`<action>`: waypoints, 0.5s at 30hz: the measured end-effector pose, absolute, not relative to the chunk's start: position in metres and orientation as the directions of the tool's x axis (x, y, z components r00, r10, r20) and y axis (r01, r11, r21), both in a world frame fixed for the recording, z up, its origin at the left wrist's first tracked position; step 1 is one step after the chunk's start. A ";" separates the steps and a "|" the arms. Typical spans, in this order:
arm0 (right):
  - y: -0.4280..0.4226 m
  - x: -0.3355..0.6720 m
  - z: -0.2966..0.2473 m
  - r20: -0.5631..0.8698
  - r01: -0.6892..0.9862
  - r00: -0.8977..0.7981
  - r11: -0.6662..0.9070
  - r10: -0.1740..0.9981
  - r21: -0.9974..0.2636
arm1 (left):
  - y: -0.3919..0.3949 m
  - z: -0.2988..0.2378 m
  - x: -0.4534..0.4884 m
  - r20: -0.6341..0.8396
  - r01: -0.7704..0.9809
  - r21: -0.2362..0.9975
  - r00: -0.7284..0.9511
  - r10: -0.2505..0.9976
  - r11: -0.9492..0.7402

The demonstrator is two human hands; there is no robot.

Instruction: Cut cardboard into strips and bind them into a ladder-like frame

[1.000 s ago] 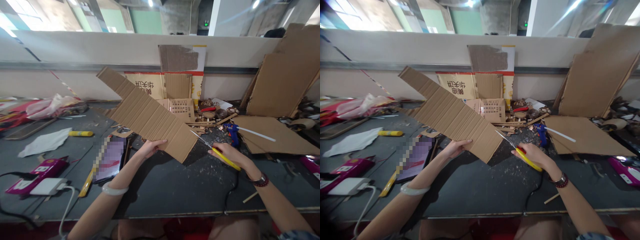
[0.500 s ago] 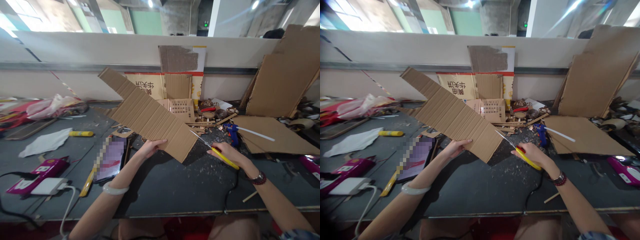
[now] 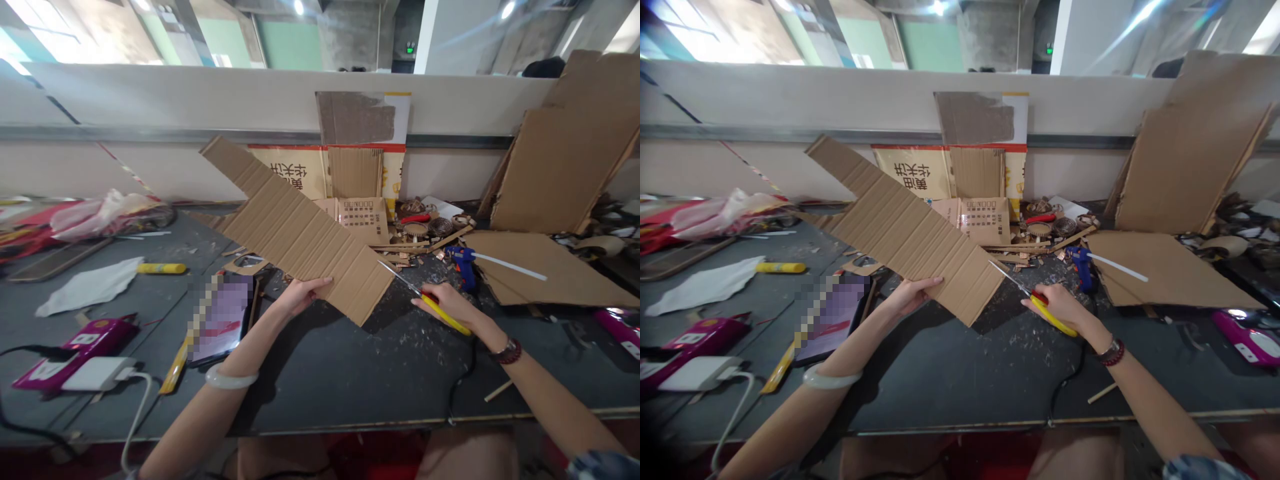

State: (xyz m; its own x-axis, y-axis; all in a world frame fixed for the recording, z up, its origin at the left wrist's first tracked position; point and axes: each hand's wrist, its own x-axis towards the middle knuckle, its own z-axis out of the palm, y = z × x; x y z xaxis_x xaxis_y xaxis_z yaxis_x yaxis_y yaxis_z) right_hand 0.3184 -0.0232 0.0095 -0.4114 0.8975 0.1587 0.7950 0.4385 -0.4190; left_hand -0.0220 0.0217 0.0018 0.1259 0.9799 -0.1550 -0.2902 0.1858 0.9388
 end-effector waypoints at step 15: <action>-0.030 0.325 0.029 0.050 0.789 -0.462 0.435 0.886 -0.434 | 0.009 0.004 -0.009 -0.117 -0.203 0.967 0.177 0.977 0.153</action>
State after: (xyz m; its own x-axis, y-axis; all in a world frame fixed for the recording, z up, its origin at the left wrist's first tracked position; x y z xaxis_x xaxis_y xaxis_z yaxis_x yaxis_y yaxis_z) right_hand 0.3247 -0.0303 0.0291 -0.4617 0.8857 0.0496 0.7888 0.4355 -0.4337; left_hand -0.0090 0.0088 0.0043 0.1766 0.9773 -0.1171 -0.2030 0.1526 0.9672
